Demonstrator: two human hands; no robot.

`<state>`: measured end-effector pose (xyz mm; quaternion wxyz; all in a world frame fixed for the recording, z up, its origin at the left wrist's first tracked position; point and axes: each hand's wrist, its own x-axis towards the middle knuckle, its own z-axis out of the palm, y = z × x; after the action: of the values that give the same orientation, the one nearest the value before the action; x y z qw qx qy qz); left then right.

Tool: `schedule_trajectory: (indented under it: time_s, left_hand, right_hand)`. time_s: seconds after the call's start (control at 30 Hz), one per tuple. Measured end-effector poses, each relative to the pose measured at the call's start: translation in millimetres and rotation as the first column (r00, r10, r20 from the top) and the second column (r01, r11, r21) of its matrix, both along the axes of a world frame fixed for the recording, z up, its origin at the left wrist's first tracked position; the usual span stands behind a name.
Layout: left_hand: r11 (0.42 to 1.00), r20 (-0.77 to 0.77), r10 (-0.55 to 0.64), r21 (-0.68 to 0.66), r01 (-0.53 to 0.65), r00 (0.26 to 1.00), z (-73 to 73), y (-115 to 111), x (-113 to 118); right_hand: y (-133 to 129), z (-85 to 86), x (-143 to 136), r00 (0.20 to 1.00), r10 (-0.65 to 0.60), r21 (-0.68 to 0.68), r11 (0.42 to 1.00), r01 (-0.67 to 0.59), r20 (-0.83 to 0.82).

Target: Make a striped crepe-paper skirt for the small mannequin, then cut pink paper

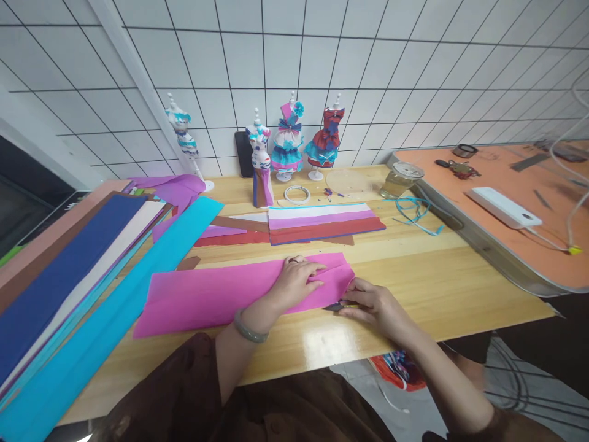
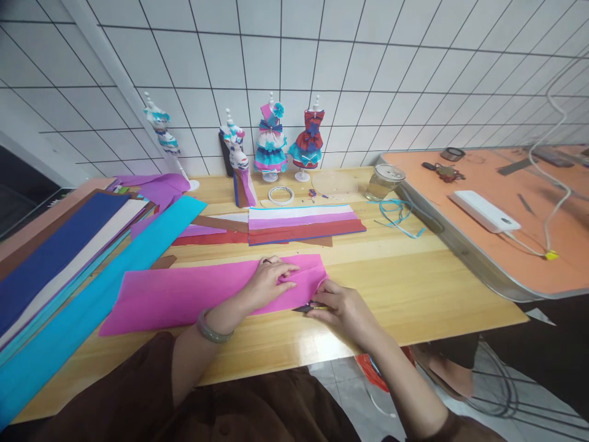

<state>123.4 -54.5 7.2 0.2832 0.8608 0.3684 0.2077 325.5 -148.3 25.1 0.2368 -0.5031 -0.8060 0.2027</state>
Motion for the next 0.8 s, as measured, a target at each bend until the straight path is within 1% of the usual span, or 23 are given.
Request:
schedule_trajectory:
  time_s: [0.43, 0.57, 0.8]
  left_hand:
    - [1.000, 0.005, -0.016, -0.008, 0.016, 1.000, 2.1, -0.2, -0.8]
    - [1.000, 0.005, -0.017, -0.023, 0.017, 1.000, 2.1, -0.3, -0.9]
    - [1.000, 0.017, -0.015, 0.000, 0.015, 1.000, 0.6, -0.5, -1.1]
  right_hand:
    - [-4.0, -1.6, -0.4, 0.999, 0.006, 0.005, 1.000, -0.006, -0.047]
    - [-5.4, -0.7, -0.2, 1.000, 0.001, -0.001, 1.000, -0.001, -0.010]
    - [-3.9, 1.7, -9.0, 0.999, -0.003, 0.019, 1.000, 0.002, 0.041]
